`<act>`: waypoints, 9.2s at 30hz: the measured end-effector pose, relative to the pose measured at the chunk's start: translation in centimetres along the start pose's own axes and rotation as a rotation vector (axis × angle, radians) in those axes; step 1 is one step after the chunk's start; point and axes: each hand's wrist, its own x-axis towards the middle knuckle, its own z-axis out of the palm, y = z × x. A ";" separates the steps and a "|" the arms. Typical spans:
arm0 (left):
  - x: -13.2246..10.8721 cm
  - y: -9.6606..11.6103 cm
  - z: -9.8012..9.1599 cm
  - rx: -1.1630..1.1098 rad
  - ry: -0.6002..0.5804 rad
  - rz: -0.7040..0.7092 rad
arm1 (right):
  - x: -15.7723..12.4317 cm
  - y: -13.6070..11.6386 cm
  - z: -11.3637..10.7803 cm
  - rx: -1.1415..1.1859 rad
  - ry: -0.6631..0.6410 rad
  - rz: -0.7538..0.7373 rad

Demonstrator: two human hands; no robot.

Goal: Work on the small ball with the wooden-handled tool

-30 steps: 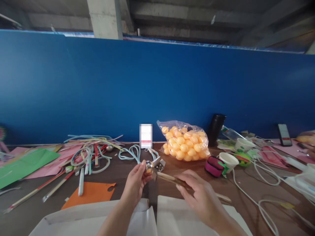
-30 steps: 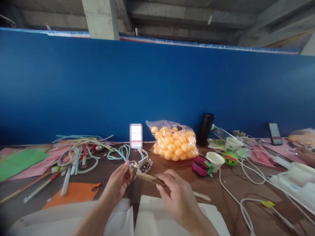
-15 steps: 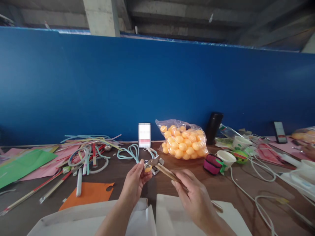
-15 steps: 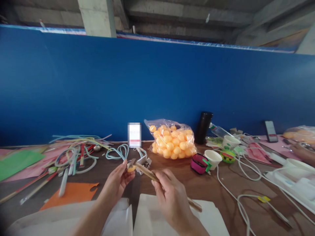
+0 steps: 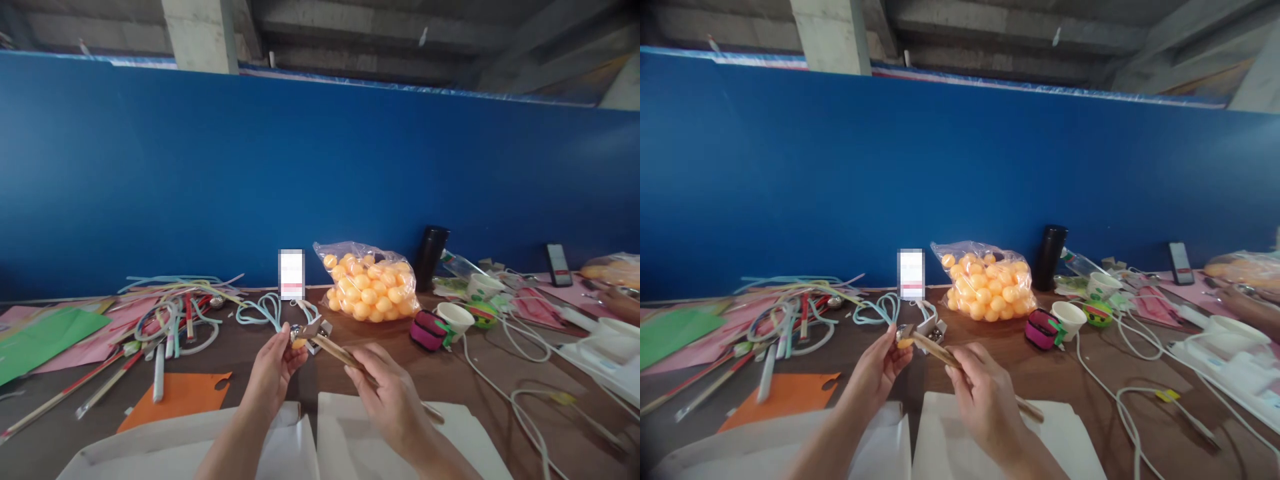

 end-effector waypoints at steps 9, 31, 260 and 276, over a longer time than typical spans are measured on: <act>0.0 0.1 -0.1 0.006 0.004 -0.003 | 0.0 0.0 0.0 0.004 0.000 0.011; -0.2 0.3 0.2 -0.009 0.002 -0.004 | 0.0 0.2 0.2 0.008 0.010 0.020; -0.3 0.3 0.8 -0.069 0.039 0.027 | -0.3 0.9 1.2 -0.026 0.082 -0.019; -0.2 0.2 0.7 -0.093 0.027 0.032 | -0.4 0.7 0.9 0.007 0.108 -0.026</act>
